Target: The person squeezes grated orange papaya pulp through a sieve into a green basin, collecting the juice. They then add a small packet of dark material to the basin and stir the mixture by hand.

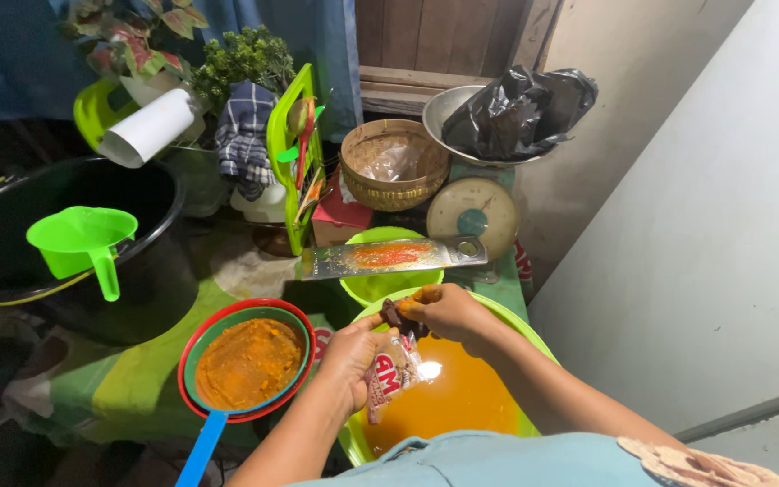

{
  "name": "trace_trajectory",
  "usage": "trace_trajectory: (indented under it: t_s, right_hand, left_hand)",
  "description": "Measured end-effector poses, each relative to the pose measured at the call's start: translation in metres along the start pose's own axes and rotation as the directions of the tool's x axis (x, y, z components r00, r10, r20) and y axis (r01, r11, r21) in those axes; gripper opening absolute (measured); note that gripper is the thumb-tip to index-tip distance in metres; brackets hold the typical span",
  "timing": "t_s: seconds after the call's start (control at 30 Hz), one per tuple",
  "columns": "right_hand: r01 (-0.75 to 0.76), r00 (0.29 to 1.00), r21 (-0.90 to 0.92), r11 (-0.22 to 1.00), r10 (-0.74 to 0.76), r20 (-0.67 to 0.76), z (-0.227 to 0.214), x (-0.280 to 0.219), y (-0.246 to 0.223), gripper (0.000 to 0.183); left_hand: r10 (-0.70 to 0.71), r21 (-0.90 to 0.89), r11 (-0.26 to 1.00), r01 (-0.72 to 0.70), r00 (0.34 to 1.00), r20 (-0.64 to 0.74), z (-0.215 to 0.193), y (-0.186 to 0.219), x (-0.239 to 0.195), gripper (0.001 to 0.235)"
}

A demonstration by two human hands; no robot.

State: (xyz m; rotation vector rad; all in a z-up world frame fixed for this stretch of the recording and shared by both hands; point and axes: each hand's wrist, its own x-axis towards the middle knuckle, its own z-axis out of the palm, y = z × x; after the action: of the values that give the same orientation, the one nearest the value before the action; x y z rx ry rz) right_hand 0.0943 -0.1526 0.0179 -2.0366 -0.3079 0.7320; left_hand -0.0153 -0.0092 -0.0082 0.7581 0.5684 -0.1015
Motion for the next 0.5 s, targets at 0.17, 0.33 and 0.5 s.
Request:
trace_trajectory:
  t_s: [0.17,0.33,0.5]
  right_hand:
    - [-0.106,0.994,0.093,0.99,0.103,0.031,-0.008,0.005,0.005,0.026]
    - [-0.141,0.989,0.172,0.975,0.13,0.073,-0.014,0.006,0.008,0.025]
    - [-0.167,0.985,0.269,0.949,0.146,0.096,-0.016,0.003,0.007,0.024]
  left_hand:
    - [0.03,-0.005,1.0,-0.03,1.0,-0.007,0.001,-0.004,0.004,0.041]
    - [0.015,-0.015,1.0,-0.016,0.995,-0.094,0.0,-0.003,0.009,0.043]
    - [0.024,0.007,1.0,-0.024,0.996,-0.09,0.0,-0.007,0.011,0.039]
